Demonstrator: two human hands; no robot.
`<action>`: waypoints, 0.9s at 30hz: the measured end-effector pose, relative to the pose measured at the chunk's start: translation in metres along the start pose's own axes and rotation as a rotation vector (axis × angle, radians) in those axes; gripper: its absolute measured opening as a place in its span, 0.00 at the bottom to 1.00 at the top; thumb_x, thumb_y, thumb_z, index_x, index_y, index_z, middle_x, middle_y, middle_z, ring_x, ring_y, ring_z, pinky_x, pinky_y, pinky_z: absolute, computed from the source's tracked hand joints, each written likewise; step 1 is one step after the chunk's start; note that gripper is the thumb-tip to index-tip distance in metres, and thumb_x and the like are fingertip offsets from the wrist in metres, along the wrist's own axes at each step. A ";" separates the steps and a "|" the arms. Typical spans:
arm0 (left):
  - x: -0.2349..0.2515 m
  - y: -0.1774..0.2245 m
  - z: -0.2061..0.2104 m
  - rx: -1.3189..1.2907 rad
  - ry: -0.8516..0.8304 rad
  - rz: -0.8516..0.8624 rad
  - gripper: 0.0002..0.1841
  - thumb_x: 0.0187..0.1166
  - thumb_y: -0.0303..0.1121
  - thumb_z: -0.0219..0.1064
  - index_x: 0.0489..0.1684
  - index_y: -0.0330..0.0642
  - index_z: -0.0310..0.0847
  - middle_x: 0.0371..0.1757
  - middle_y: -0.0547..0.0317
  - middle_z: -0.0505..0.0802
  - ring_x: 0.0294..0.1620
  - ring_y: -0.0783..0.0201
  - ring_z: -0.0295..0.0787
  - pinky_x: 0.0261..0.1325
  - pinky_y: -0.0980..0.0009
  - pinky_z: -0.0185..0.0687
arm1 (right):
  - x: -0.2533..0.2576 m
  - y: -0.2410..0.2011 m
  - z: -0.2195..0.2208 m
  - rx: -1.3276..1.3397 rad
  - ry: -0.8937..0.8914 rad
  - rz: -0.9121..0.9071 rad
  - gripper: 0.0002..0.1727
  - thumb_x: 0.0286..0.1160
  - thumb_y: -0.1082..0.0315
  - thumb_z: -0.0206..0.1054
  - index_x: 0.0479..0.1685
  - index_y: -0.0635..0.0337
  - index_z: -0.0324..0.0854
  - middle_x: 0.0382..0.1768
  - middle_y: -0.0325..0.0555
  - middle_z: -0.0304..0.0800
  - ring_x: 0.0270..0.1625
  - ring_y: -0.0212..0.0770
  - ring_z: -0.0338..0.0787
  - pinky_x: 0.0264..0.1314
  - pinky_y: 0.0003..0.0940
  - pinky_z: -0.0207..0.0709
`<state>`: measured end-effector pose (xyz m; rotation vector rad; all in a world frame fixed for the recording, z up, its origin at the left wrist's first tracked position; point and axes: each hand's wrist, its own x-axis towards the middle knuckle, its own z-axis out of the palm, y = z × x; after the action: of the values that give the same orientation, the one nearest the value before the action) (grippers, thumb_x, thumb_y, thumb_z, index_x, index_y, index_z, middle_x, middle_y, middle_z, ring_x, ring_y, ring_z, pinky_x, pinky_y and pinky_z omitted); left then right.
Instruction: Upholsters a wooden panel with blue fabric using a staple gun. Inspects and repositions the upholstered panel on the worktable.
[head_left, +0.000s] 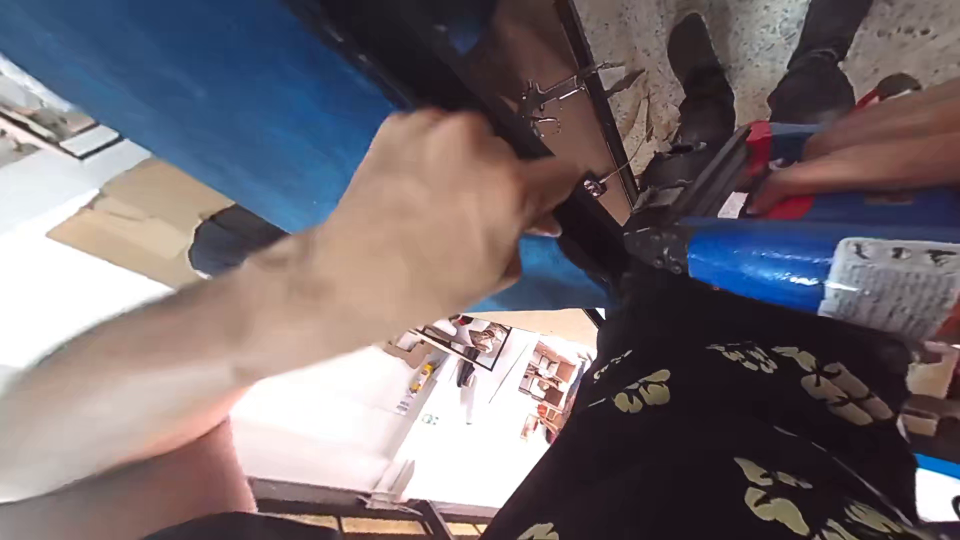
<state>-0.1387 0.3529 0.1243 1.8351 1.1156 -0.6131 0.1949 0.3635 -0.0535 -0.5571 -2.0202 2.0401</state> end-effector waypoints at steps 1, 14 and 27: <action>0.007 0.000 -0.006 -0.018 -0.072 -0.064 0.09 0.78 0.40 0.60 0.30 0.50 0.83 0.20 0.60 0.81 0.24 0.52 0.82 0.23 0.50 0.69 | 0.013 0.002 -0.005 -0.002 -0.042 -0.088 0.22 0.72 0.43 0.63 0.55 0.43 0.92 0.29 0.39 0.88 0.30 0.37 0.84 0.30 0.44 0.75; 0.027 -0.013 -0.024 -0.018 -0.287 -0.174 0.11 0.76 0.45 0.66 0.25 0.55 0.86 0.22 0.59 0.84 0.29 0.51 0.86 0.26 0.49 0.73 | 0.121 -0.016 -0.017 -0.069 -0.096 -0.432 0.21 0.57 0.49 0.65 0.42 0.47 0.95 0.29 0.38 0.93 0.32 0.38 0.91 0.30 0.45 0.80; 0.013 -0.024 -0.008 -0.028 -0.152 -0.079 0.11 0.80 0.38 0.60 0.31 0.47 0.85 0.23 0.54 0.82 0.29 0.48 0.85 0.26 0.50 0.73 | 0.137 -0.027 -0.027 -0.185 -0.176 -0.431 0.20 0.56 0.44 0.63 0.38 0.45 0.91 0.26 0.36 0.90 0.28 0.40 0.89 0.26 0.48 0.74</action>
<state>-0.1540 0.3708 0.1078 1.6965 1.0933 -0.7664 0.0788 0.4453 -0.0422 0.0375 -2.2049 1.7067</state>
